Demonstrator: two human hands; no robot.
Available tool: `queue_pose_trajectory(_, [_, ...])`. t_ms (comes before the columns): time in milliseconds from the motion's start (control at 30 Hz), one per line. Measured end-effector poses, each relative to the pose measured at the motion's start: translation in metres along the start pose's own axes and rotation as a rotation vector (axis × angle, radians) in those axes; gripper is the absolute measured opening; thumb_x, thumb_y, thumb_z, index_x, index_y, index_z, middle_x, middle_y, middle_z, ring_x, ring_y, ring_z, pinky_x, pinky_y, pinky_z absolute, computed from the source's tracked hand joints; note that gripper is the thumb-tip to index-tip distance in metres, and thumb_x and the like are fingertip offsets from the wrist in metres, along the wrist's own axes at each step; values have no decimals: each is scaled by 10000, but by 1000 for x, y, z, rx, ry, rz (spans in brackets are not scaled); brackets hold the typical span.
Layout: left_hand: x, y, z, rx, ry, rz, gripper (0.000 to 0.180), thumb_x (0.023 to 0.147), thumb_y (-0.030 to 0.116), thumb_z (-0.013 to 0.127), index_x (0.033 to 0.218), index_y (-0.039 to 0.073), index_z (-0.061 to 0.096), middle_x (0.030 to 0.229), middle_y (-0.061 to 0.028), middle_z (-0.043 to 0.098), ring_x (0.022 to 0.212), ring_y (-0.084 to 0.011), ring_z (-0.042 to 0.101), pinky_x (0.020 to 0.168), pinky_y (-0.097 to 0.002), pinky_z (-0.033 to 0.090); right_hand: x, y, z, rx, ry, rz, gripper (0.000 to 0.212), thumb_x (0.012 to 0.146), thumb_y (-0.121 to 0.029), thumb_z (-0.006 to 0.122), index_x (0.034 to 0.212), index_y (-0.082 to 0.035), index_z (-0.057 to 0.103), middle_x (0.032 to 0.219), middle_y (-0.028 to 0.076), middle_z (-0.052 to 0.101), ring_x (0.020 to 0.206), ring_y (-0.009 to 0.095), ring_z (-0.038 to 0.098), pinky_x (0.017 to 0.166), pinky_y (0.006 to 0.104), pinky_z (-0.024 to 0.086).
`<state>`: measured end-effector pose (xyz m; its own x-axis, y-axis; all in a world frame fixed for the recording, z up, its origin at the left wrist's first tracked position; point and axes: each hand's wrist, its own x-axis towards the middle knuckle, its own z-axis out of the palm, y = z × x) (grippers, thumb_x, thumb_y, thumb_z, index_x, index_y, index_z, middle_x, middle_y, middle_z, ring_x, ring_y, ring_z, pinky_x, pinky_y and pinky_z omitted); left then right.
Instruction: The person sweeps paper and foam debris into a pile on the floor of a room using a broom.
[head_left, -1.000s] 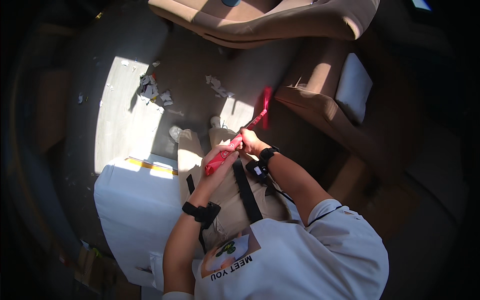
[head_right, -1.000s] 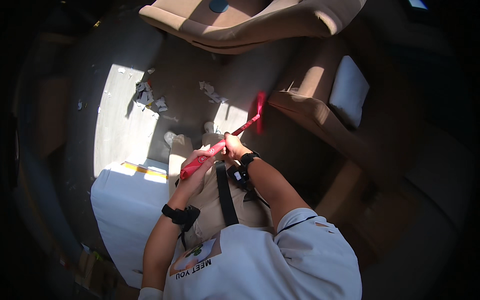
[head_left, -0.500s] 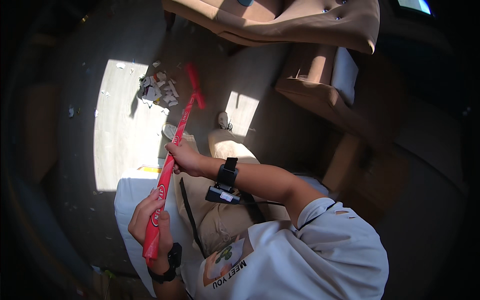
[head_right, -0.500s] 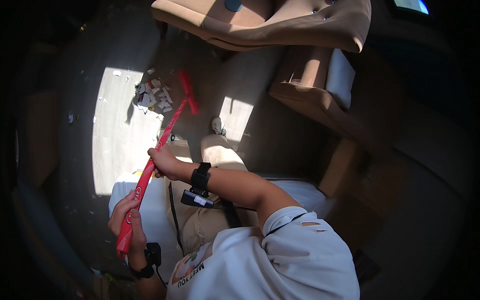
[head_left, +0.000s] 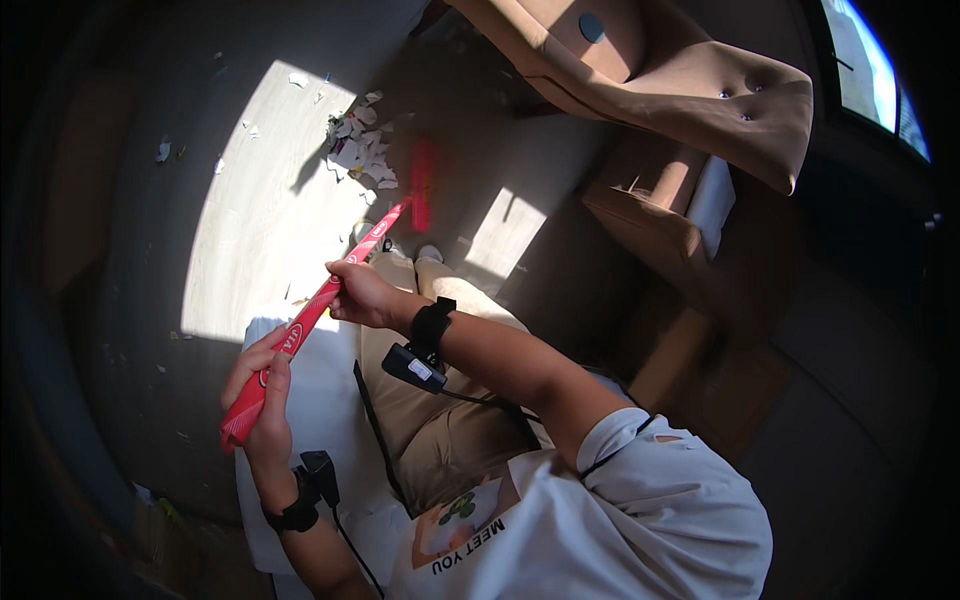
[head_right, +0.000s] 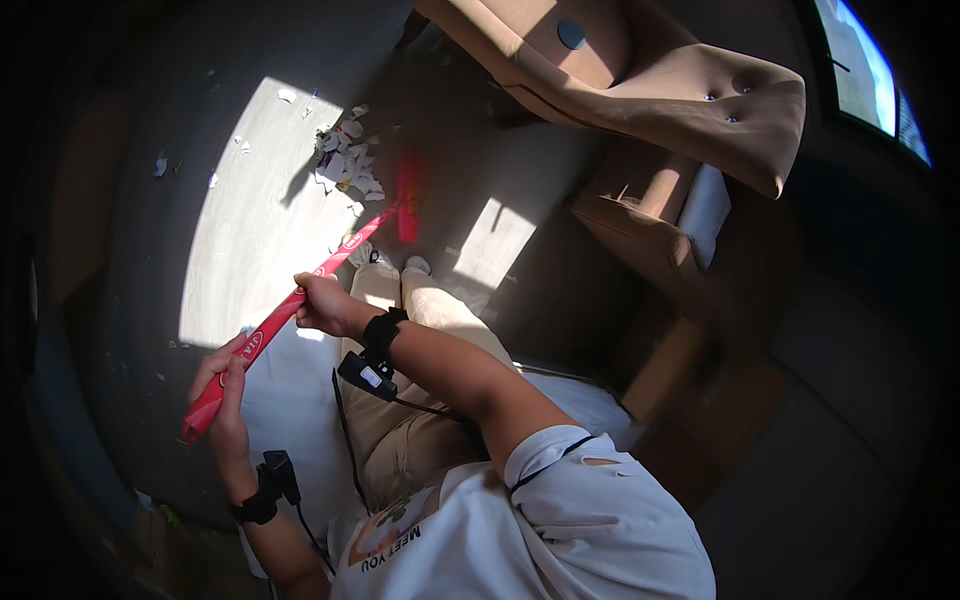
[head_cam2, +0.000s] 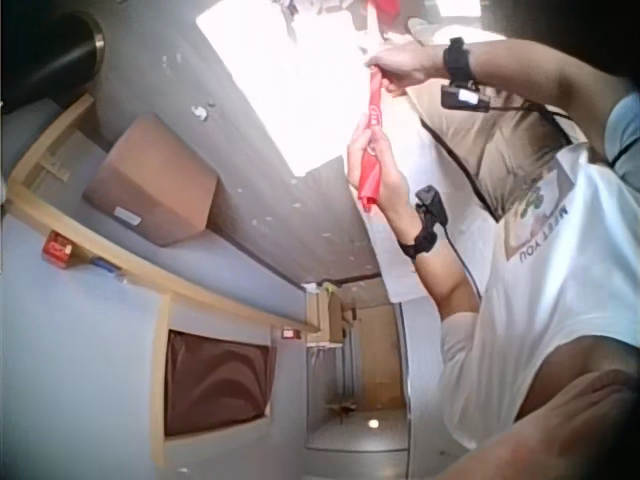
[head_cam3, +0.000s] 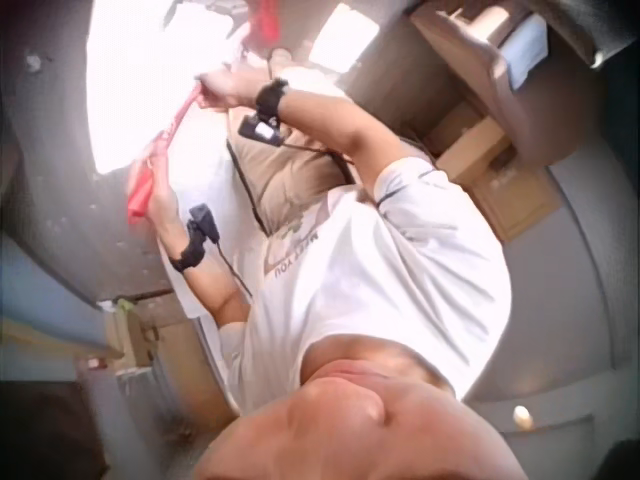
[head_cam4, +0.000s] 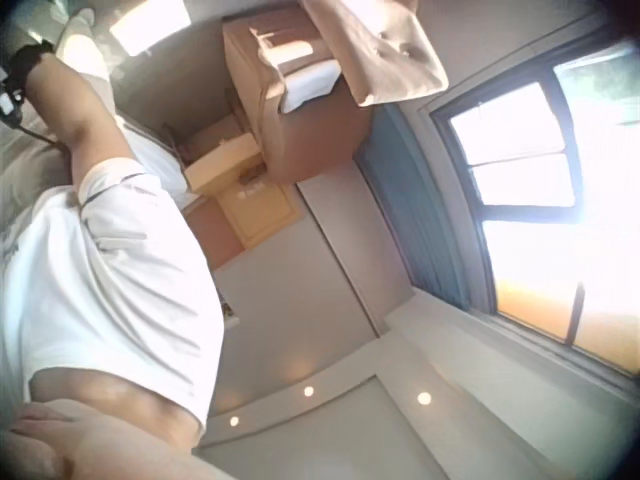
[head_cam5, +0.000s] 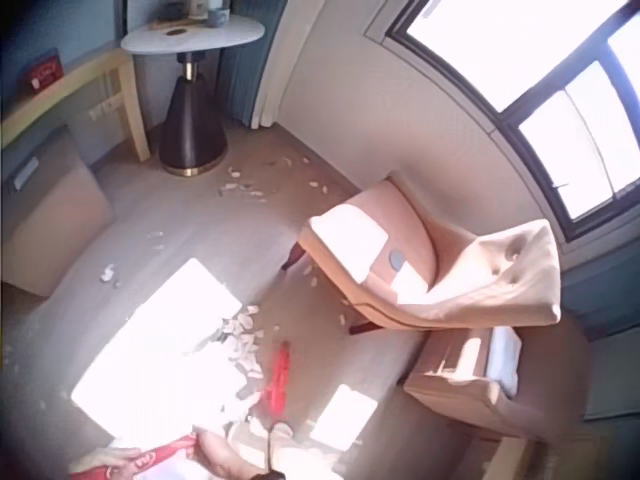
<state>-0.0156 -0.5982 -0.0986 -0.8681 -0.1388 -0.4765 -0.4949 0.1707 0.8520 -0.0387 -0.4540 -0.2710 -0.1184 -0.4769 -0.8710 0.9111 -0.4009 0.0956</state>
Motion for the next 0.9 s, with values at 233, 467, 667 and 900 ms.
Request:
queue_pose_trajectory(233, [-31,-18,-23,-185,201,154,201,870,156,433,865,-35,498,1014,-218,552,992,-313,537,879,-402,407,-38,-8,42,-268,85,-167,205,900,-262,407,811,-78,385,554,65,495,410,149,488,394,274,420])
queue_pose_trajectory(467, [3,-115,77,-850,517,-433,318,890,223,442,1036,-56,487,1037,-176,539,950,-241,558,801,-329,490,24,-78,-54,-561,397,-487,237,858,-202,503,900,-95,296,630,59,454,433,153,491,350,268,409])
queue_pose_trajectory(667, [65,-170,196,-1153,224,-549,418,909,282,410,1185,-31,416,1116,-162,508,1035,-236,522,816,-326,472,66,-185,-149,-749,533,-472,219,855,-189,485,874,-78,298,617,63,427,399,153,454,329,261,372])
queue_pose_trajectory(900, [170,-192,307,-1447,119,-680,411,862,243,530,1208,39,441,1068,-118,547,851,-165,599,736,-257,500,99,-310,-220,-869,748,-522,187,838,-258,504,842,-99,405,609,40,459,521,140,513,402,272,414])
